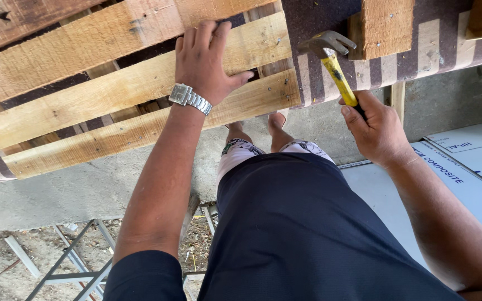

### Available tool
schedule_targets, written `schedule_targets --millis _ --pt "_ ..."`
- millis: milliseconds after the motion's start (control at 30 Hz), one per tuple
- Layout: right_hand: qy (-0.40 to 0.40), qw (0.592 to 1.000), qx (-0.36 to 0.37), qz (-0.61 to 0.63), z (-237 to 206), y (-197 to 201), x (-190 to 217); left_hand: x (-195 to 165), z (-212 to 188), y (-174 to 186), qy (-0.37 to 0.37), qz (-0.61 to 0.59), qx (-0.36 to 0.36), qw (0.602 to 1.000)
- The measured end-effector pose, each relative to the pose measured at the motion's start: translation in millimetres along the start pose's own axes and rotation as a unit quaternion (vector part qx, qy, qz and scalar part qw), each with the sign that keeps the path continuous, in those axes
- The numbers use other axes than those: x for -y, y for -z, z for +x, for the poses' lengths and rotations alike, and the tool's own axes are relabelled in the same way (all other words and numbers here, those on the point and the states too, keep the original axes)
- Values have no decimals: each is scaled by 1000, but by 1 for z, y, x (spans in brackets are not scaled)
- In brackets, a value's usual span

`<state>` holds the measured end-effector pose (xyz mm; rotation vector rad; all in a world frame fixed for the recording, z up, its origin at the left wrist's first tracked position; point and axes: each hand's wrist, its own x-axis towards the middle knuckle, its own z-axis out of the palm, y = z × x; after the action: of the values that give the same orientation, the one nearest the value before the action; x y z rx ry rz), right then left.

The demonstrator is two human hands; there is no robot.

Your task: The person uses a claw hammer to pull nails out of a wooden pallet frame resting on a padded workbench, hammering boards loose and extracting nails by hand. They reposition the pallet, work along its rails, and later lift and flip the pallet to reach the slats on the other side.

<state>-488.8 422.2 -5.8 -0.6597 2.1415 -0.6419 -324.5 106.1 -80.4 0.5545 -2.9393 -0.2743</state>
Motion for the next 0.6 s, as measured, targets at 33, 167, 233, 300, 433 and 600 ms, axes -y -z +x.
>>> schedule_targets --millis 33,167,233,300,433,600 --pt "6 1000 -1 -3 1 -1 1 0 0 0 -2 2 1 1000" --pt "-23 999 18 36 4 -3 3 -1 1 -1 -3 -14 4 1000" --pt "-46 991 47 116 7 -4 3 -2 3 0 -9 -11 1 1000" --pt "-55 969 80 228 12 -5 2 -2 5 0 -11 -7 14 1000" --pt "-118 875 127 451 20 -6 -2 -3 13 -1 -29 0 29 999" --pt "-109 805 187 553 24 -14 -10 -5 16 -6 -47 -6 15 999"
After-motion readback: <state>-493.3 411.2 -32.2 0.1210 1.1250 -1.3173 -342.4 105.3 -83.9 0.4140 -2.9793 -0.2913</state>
